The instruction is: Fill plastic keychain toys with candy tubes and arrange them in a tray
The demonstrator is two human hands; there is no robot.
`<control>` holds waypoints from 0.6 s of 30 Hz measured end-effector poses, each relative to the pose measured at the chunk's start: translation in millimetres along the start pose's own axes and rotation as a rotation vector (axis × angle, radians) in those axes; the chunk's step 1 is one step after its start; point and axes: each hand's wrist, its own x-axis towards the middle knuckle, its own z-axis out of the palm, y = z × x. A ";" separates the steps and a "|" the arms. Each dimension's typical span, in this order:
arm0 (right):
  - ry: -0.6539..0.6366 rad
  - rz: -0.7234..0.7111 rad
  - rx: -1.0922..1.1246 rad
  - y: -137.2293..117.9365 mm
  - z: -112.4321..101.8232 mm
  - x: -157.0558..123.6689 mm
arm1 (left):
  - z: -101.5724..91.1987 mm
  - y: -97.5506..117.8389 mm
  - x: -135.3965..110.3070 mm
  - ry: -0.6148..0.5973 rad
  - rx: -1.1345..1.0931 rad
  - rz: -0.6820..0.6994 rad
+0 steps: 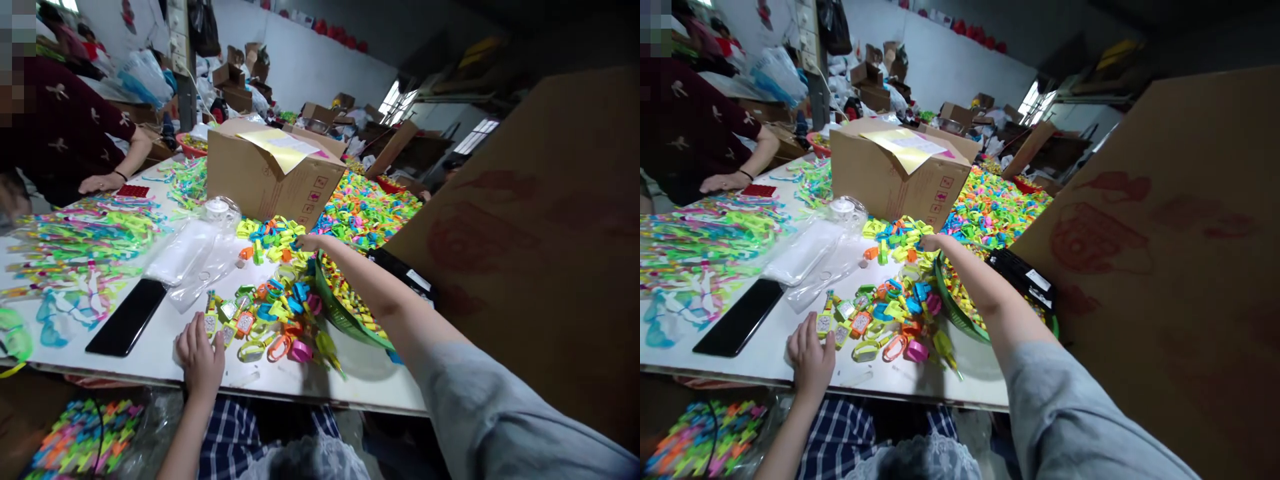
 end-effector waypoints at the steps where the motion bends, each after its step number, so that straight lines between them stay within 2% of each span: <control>1: -0.088 0.006 -0.010 -0.9 -6.4 -2.0 | -1.1 -1.1 0.0 0.016 -0.018 0.000; 4: -0.319 -0.066 -0.052 -14.1 -31.6 -23.9 | -11.2 3.2 1.1 0.091 -0.095 -0.007; 6: -0.390 -0.223 -0.051 -34.3 -50.6 -59.6 | -23.1 18.0 2.9 0.152 -0.174 0.020; 8: -0.378 -0.353 0.015 -61.9 -63.2 -108.6 | -34.9 42.6 5.5 0.179 -0.303 0.092; 10: -0.397 -0.488 0.110 -89.8 -63.2 -159.2 | -42.4 72.7 7.5 0.125 -0.547 0.141; 11: -0.397 -0.521 0.148 -101.1 -59.0 -182.1 | -44.1 88.0 7.2 0.022 -0.704 0.119; 14: -0.353 -0.505 0.232 -118.3 -42.1 -240.0 | -45.4 128.4 -1.4 -0.205 -1.047 0.055; 16: -0.280 -0.429 0.318 -119.2 -35.6 -272.9 | -48.4 147.3 -12.8 -0.241 -1.067 0.046; 18: -0.215 -0.348 0.444 -115.6 -33.4 -301.5 | -55.7 160.4 -25.1 -0.225 -0.992 0.041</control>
